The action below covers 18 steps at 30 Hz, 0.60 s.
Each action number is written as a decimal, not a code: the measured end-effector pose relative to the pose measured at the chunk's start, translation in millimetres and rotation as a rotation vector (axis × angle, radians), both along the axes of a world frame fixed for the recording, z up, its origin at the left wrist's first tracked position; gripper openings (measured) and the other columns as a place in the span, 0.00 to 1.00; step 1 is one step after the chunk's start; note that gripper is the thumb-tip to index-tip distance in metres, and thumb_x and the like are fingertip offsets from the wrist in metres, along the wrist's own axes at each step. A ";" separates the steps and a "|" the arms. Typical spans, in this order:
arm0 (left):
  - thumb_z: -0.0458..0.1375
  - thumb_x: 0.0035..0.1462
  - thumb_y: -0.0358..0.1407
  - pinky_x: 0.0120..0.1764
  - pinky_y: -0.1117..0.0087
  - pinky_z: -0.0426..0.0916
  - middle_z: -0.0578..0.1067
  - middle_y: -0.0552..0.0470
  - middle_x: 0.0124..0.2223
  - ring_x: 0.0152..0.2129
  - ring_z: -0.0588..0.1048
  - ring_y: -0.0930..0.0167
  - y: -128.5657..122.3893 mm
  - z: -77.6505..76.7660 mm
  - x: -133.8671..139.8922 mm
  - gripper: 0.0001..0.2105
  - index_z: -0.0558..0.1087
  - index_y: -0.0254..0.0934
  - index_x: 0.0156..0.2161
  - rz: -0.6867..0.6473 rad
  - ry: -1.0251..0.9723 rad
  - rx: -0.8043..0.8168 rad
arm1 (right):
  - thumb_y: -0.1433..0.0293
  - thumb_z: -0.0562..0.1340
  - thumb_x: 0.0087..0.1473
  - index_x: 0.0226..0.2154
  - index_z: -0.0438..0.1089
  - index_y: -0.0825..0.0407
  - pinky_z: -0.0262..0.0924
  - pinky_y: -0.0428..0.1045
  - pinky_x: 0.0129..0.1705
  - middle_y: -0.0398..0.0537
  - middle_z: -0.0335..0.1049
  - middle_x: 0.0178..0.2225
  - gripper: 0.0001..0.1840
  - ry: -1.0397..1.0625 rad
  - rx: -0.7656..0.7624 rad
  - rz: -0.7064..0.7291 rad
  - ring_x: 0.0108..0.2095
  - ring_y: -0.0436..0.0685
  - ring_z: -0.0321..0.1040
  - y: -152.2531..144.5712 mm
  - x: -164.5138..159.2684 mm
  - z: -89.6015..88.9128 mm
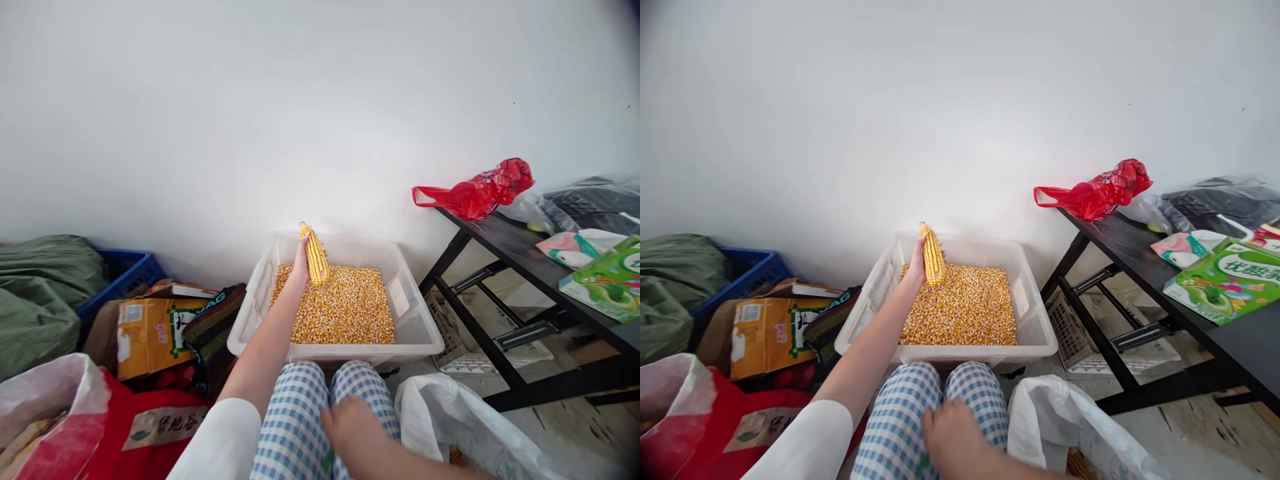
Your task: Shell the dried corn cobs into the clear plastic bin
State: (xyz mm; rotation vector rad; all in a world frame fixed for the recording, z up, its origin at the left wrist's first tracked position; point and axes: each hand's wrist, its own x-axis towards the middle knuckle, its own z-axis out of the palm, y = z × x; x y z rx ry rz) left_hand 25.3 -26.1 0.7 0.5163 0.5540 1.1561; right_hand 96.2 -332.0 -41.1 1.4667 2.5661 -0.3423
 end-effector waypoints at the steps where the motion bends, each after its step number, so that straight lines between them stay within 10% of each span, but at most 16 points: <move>1: 0.53 0.46 0.54 0.25 0.68 0.69 0.72 0.48 0.22 0.22 0.74 0.67 1.0 -0.1 0.2 0.25 0.69 0.32 0.38 -0.013 0.002 -0.002 | 0.76 0.54 0.53 0.40 0.65 0.58 0.59 0.53 0.32 0.56 0.69 0.31 0.11 -0.008 0.102 -0.088 0.32 0.58 0.66 19.9 9.6 16.6; 7: 0.52 0.46 0.54 0.24 0.68 0.69 0.73 0.47 0.23 0.20 0.73 0.67 0.9 1.5 0.7 0.25 0.69 0.31 0.37 -0.082 0.033 -0.018 | 0.60 0.53 0.54 0.35 0.65 0.53 0.49 0.47 0.28 0.49 0.67 0.27 0.14 0.349 0.575 -0.466 0.27 0.54 0.62 143.1 72.7 92.1; 13: 0.52 0.46 0.53 0.25 0.68 0.68 0.73 0.47 0.24 0.22 0.74 0.67 6.6 -1.3 1.7 0.24 0.68 0.32 0.36 -0.011 0.037 -0.025 | 0.52 0.48 0.53 0.21 0.59 0.52 0.44 0.44 0.24 0.38 0.51 0.15 0.23 0.899 0.359 -0.554 0.19 0.48 0.51 222.2 76.2 78.5; 18: 0.50 0.46 0.55 0.25 0.68 0.68 0.71 0.50 0.23 0.21 0.73 0.68 18.8 -1.6 -0.4 0.23 0.66 0.35 0.33 0.195 -0.043 -0.027 | 0.48 0.57 0.42 0.29 0.60 0.51 0.43 0.43 0.21 0.35 0.50 0.17 0.24 1.285 0.070 -0.704 0.18 0.46 0.47 251.2 47.5 50.7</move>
